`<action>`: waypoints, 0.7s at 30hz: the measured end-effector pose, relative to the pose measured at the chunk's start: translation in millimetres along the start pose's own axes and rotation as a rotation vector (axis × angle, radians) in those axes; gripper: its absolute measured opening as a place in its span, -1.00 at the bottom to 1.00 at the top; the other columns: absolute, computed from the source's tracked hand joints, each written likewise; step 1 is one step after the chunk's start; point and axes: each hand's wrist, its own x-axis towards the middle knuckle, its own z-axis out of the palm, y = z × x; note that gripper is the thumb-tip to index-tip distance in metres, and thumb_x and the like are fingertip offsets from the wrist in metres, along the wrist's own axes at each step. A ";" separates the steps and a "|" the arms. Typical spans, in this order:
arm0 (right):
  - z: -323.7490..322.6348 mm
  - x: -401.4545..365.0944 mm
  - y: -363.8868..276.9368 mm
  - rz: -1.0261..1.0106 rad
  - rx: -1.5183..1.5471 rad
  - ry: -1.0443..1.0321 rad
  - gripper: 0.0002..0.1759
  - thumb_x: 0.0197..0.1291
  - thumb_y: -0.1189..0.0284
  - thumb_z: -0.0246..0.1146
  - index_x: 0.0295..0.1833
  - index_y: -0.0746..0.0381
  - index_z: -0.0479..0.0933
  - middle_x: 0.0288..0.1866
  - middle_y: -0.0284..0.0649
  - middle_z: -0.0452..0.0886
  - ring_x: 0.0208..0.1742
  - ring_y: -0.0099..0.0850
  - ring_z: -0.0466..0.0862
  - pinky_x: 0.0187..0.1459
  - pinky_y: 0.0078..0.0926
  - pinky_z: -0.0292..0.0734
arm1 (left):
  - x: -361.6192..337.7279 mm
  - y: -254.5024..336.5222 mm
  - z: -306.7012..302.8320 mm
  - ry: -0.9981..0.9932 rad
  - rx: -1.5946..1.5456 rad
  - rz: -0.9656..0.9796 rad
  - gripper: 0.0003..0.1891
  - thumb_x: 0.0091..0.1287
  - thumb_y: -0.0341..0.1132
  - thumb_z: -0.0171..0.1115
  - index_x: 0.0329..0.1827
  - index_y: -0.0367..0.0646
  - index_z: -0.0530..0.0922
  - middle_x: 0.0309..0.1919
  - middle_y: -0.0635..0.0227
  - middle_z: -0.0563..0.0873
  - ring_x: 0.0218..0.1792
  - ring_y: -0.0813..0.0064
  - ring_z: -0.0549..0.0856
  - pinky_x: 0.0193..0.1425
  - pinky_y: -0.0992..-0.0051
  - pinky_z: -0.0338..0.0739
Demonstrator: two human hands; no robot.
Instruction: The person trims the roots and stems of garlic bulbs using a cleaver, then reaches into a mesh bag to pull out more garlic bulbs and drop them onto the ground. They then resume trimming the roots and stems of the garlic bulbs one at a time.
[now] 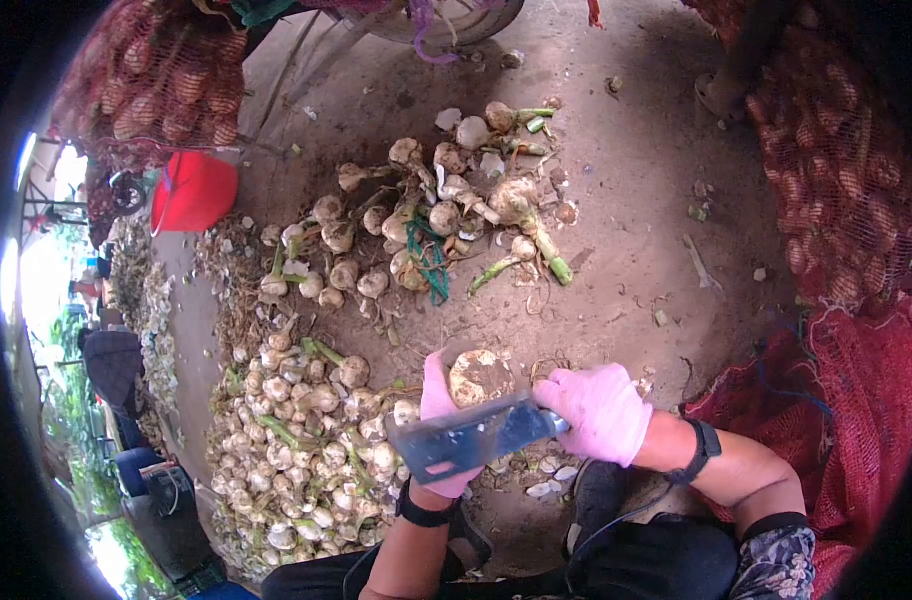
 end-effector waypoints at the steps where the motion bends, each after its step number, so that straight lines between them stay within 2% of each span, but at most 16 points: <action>1: 6.3 0.5 5.8 -0.014 0.003 0.032 -0.64 -0.26 0.41 0.32 -0.23 0.11 0.43 -0.39 -0.22 0.49 -0.36 -0.13 0.62 -0.41 -0.15 0.50 | -1.2 -1.6 2.5 0.070 -0.103 -0.035 -0.33 0.00 -0.40 0.47 0.18 -0.19 0.32 -0.09 0.33 0.58 -0.06 0.50 0.58 0.07 0.50 0.48; 2: 9.9 1.1 9.4 -0.029 0.006 0.064 -0.64 -0.27 0.40 0.32 -0.24 0.11 0.43 -0.40 -0.22 0.48 -0.37 -0.13 0.61 -0.42 -0.16 0.50 | -3.1 0.0 2.2 0.070 -0.102 -0.036 -0.33 0.00 -0.40 0.47 0.18 -0.19 0.32 -0.09 0.33 0.58 -0.06 0.50 0.58 0.07 0.50 0.48; 4: 11.0 2.4 12.0 -0.030 -0.021 0.051 -0.63 -0.25 0.40 0.33 -0.22 0.11 0.42 -0.39 -0.22 0.49 -0.35 -0.14 0.62 -0.39 -0.17 0.51 | -7.1 5.2 1.5 -0.007 0.104 -0.034 -0.31 0.04 -0.57 0.36 0.25 -0.20 0.22 0.00 0.23 0.48 -0.02 0.46 0.54 0.11 0.46 0.49; 6: 13.1 2.5 14.1 -0.032 -0.051 0.036 -0.62 -0.22 0.40 0.33 -0.19 0.11 0.42 -0.38 -0.22 0.49 -0.33 -0.14 0.62 -0.37 -0.18 0.53 | -8.0 2.7 2.7 0.001 0.078 -0.053 -0.28 0.00 -0.56 0.40 0.24 -0.20 0.22 0.01 0.23 0.48 -0.02 0.46 0.54 0.09 0.47 0.49; 8: 17.3 3.7 18.7 -0.072 -0.037 0.108 -0.69 -0.17 0.40 0.30 -0.22 0.09 0.43 -0.39 -0.22 0.48 -0.36 -0.13 0.62 -0.38 -0.19 0.53 | -8.4 -4.8 2.9 0.013 0.050 -0.069 -0.24 -0.05 -0.55 0.44 0.24 -0.21 0.21 0.01 0.23 0.47 -0.02 0.47 0.54 0.08 0.49 0.50; 9: 22.6 5.6 24.7 -0.072 -0.038 0.109 -0.69 -0.17 0.40 0.30 -0.22 0.09 0.43 -0.39 -0.22 0.48 -0.36 -0.13 0.62 -0.38 -0.19 0.53 | -9.2 -12.8 2.3 0.026 0.162 0.031 -0.21 -0.10 -0.53 0.47 0.23 -0.22 0.21 0.00 0.24 0.48 -0.02 0.46 0.54 0.07 0.48 0.51; 10: 29.2 8.4 33.5 -0.010 -0.071 0.141 -0.74 -0.13 0.41 0.27 -0.24 0.10 0.45 -0.40 -0.20 0.51 -0.36 -0.12 0.63 -0.38 -0.18 0.53 | -9.3 -15.2 2.7 0.039 0.273 0.130 -0.17 -0.16 -0.52 0.50 0.22 -0.23 0.22 -0.01 0.26 0.48 -0.02 0.46 0.54 0.06 0.47 0.51; 11: 30.0 10.7 42.1 0.051 -0.109 0.175 -0.80 -0.08 0.42 0.24 -0.27 0.11 0.46 -0.40 -0.18 0.53 -0.37 -0.11 0.63 -0.38 -0.17 0.54 | -8.2 -10.1 7.3 0.005 -0.176 0.013 -0.16 -0.23 -0.51 0.50 0.19 -0.24 0.23 -0.05 0.27 0.49 -0.02 0.47 0.55 0.05 0.46 0.52; 12: 23.2 15.1 51.2 0.339 -0.008 0.244 -0.89 -0.01 0.42 0.19 -0.31 0.14 0.48 -0.40 -0.12 0.57 -0.35 -0.10 0.64 -0.35 -0.17 0.56 | -15.9 6.4 12.6 0.138 0.045 -0.148 -0.17 -0.26 -0.55 0.48 0.17 -0.25 0.24 -0.08 0.28 0.49 -0.02 0.48 0.55 0.08 0.47 0.51; 14: 24.8 7.3 103.8 0.509 -0.107 0.316 -0.91 0.02 0.43 0.15 -0.32 0.17 0.48 -0.36 -0.09 0.61 -0.29 -0.08 0.65 -0.30 -0.16 0.57 | -28.3 5.9 9.4 0.079 0.021 0.052 -0.16 -0.27 -0.48 0.54 0.17 -0.26 0.28 -0.05 0.24 0.53 -0.06 0.47 0.59 0.06 0.48 0.54; 16: 13.0 4.6 76.2 0.552 -0.034 0.271 -0.85 -0.01 0.45 0.16 -0.26 0.15 0.52 -0.30 -0.08 0.63 -0.24 -0.06 0.65 -0.24 -0.17 0.57 | -17.6 -7.5 12.0 0.163 -0.003 0.071 -0.14 -0.28 -0.54 0.53 0.19 -0.24 0.27 -0.02 0.25 0.51 0.01 0.44 0.57 0.09 0.44 0.54; 17: 17.3 1.5 68.2 0.485 0.016 0.333 -0.76 -0.06 0.45 0.19 -0.18 0.13 0.55 -0.25 -0.09 0.64 -0.20 -0.06 0.65 -0.17 -0.17 0.56 | -8.6 -9.9 11.7 0.147 -0.062 -0.008 -0.14 -0.27 -0.59 0.51 0.21 -0.24 0.27 0.00 0.25 0.51 0.03 0.45 0.56 0.11 0.44 0.53; 18: 23.2 0.9 67.0 0.495 0.042 0.282 -0.70 -0.10 0.46 0.22 -0.14 0.12 0.56 -0.23 -0.09 0.65 -0.18 -0.07 0.65 -0.15 -0.18 0.55 | -0.8 -13.4 9.5 0.126 -0.110 -0.092 -0.13 -0.26 -0.63 0.48 0.23 -0.23 0.27 0.01 0.25 0.51 0.05 0.46 0.56 0.13 0.45 0.52; 19: 25.9 -0.2 64.6 0.466 0.044 0.262 -0.71 -0.10 0.46 0.23 -0.15 0.13 0.56 -0.24 -0.09 0.65 -0.18 -0.06 0.65 -0.16 -0.18 0.55 | 4.4 -18.0 6.1 0.120 0.189 0.058 -0.12 -0.23 -0.58 0.46 0.26 -0.24 0.22 0.03 0.23 0.51 0.02 0.45 0.57 0.12 0.48 0.51; 20: 23.5 0.5 62.5 0.433 0.038 0.246 -0.71 -0.10 0.47 0.23 -0.16 0.14 0.55 -0.25 -0.09 0.64 -0.19 -0.05 0.64 -0.17 -0.17 0.55 | 6.1 -14.4 5.8 0.114 0.193 0.057 -0.12 -0.23 -0.58 0.46 0.26 -0.24 0.22 0.03 0.23 0.51 0.02 0.45 0.57 0.12 0.48 0.51; 21: 20.4 0.4 60.2 0.428 0.034 0.248 -0.71 -0.10 0.47 0.23 -0.16 0.14 0.55 -0.25 -0.09 0.64 -0.19 -0.05 0.64 -0.17 -0.17 0.55 | 8.3 -5.6 6.2 0.126 0.066 -0.009 -0.13 -0.23 -0.59 0.45 0.26 -0.24 0.23 0.04 0.22 0.51 0.02 0.44 0.57 0.11 0.48 0.51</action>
